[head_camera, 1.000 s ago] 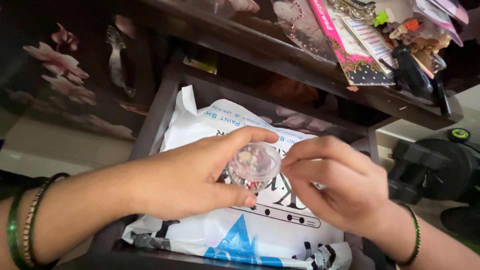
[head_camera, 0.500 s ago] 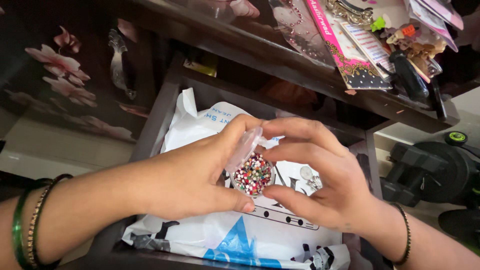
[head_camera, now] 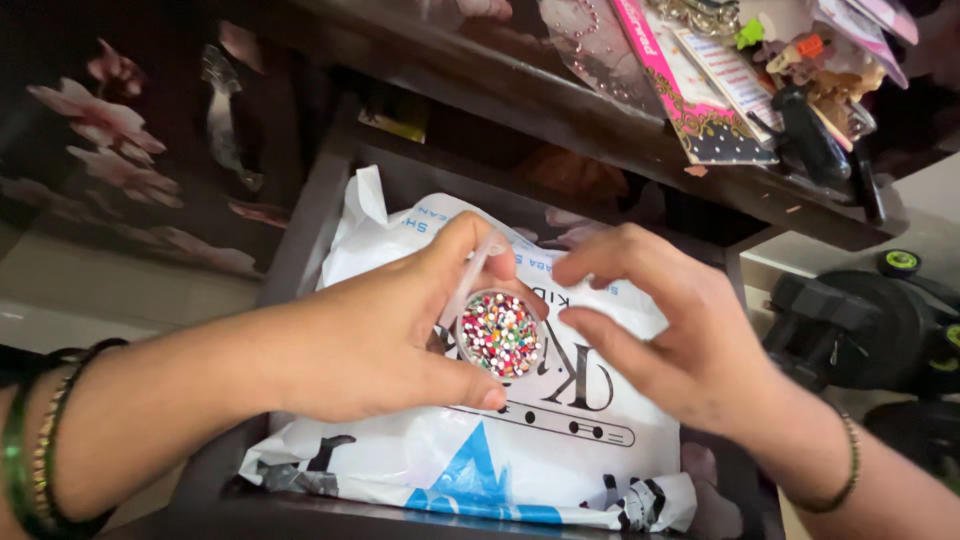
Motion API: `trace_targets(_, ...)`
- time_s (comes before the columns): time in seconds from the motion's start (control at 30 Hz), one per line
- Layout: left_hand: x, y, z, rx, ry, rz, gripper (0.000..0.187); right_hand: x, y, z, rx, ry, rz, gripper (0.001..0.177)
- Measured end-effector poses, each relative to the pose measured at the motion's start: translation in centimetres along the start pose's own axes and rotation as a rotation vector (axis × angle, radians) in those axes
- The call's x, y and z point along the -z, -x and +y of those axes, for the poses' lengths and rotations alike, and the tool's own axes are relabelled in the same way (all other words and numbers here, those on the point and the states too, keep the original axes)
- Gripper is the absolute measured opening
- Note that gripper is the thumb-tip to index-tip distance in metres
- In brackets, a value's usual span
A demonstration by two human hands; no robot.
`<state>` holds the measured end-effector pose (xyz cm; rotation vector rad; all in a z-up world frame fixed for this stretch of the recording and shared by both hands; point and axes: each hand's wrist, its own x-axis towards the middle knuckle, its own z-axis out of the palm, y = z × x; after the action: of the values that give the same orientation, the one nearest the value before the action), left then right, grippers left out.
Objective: The person opens a white plastic package labeled 'Krishna Kids Wear' and removes a small clear container filled with colorful beads. They place the container on a dark surface, open it, and pour some beads out. The person then picks up the loose beads and places them back into the container before closing it and placing it on a shelf.
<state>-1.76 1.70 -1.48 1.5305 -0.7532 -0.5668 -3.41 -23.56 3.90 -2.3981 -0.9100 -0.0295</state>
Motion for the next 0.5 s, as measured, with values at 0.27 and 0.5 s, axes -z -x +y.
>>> trace_targets(0.27,0.3,-0.5,0.4,0.027,0.048,0.026,0.060,-1.3,1.6,2.4,-0.192,0.277,-0.432,0.019)
trace_targets(0.5,-0.1,-0.8,2.0,0.246,-0.062,0.065,0.061,-2.8,2.4,3.0,0.018,0.458,-0.420,0.010)
